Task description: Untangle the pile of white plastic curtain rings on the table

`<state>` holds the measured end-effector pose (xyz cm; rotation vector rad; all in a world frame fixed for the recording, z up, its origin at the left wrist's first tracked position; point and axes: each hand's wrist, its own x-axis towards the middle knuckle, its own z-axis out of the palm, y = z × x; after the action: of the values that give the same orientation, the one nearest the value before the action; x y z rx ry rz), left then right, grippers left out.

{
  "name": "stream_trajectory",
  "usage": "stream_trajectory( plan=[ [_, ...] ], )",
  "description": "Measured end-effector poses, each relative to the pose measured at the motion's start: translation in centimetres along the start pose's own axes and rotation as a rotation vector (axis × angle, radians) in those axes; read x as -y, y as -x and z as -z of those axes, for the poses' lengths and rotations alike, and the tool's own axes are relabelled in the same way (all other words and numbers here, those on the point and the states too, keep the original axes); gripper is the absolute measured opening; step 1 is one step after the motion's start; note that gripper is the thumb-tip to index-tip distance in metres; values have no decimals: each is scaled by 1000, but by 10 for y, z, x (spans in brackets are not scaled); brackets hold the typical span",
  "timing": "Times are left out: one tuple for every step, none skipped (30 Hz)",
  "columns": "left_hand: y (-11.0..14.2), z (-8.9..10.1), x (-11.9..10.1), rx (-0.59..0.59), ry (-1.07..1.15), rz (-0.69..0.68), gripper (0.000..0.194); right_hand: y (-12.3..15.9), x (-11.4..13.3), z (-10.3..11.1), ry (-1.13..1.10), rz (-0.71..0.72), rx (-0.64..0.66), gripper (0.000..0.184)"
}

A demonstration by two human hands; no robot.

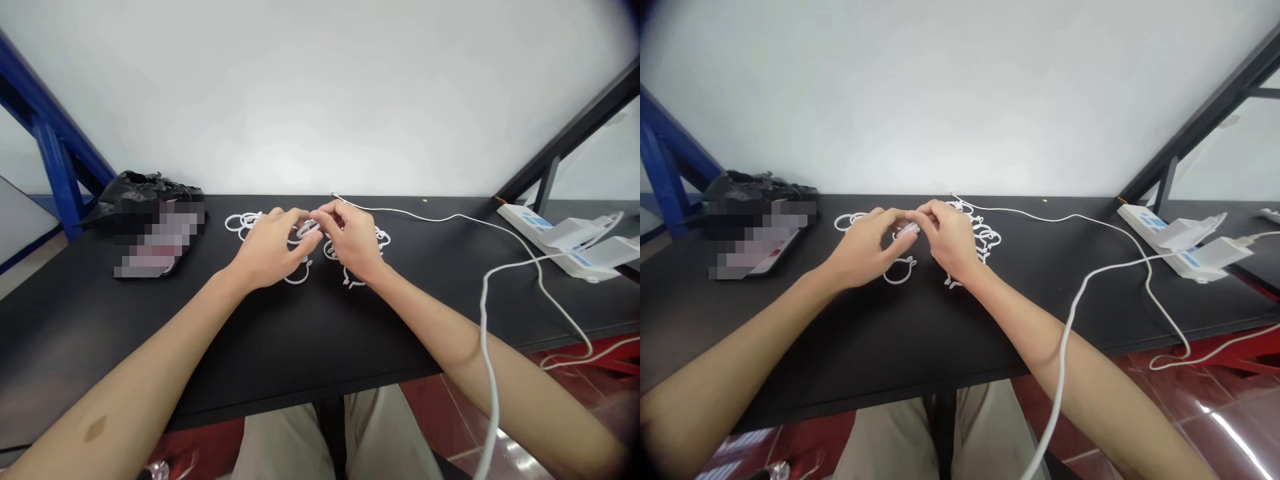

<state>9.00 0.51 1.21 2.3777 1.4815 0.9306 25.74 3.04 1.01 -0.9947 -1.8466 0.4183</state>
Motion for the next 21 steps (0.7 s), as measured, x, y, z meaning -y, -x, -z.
stream_trajectory(
  plan=[
    [0,-1,0,6,-19,-5,34,0,0,0,3,-7,-1,23],
    [0,-2,1,11,-31,-3,34,0,-1,0,5,-14,-2,23],
    [-1,-3,1,19,-33,3,34,0,-1,0,7,-17,-4,23],
    [-1,-3,2,24,-25,7,34,1,-1,0,10,-14,-5,23],
    [-1,-4,2,29,-9,5,34,1,-1,0,14,-7,-6,23],
    [-1,-4,2,33,8,-3,34,0,0,0,20,1,-6,22],
    [-1,-4,2,33,26,-11,34,0,0,0,29,7,-5,21],
    [-1,-4,2,30,40,-17,34,0,0,0,40,11,-3,21],
    [-1,-4,2,24,49,-17,33,0,1,0,50,12,-1,21],
    [-1,-3,2,18,51,-15,32,0,1,0,59,13,0,20],
    [-1,-3,2,12,50,-13,31,0,1,0,64,16,0,20],
    [-1,-3,2,7,49,-12,30,0,2,0,66,21,0,20],
    [0,-3,1,4,48,-12,29,0,2,0,67,28,1,20],
    [0,-3,1,2,47,-14,28,0,2,-1,69,35,3,20],
    [0,-3,1,1,48,-15,27,0,2,0,73,41,5,21],
    [0,-4,1,-1,50,-13,27,1,2,0,80,45,10,22],
    [0,-4,0,-1,53,-10,27,1,2,0,89,44,18,23],
    [0,-4,0,2,57,-6,27,1,2,0,98,40,29,24],
    [0,-4,0,3,61,-2,27,1,1,1,105,32,41,25],
    [-1,-5,1,-2,59,6,26,1,1,1,111,23,52,25],
    [-2,-5,3,-20,46,20,25,2,1,1,120,13,66,26]
  ],
)
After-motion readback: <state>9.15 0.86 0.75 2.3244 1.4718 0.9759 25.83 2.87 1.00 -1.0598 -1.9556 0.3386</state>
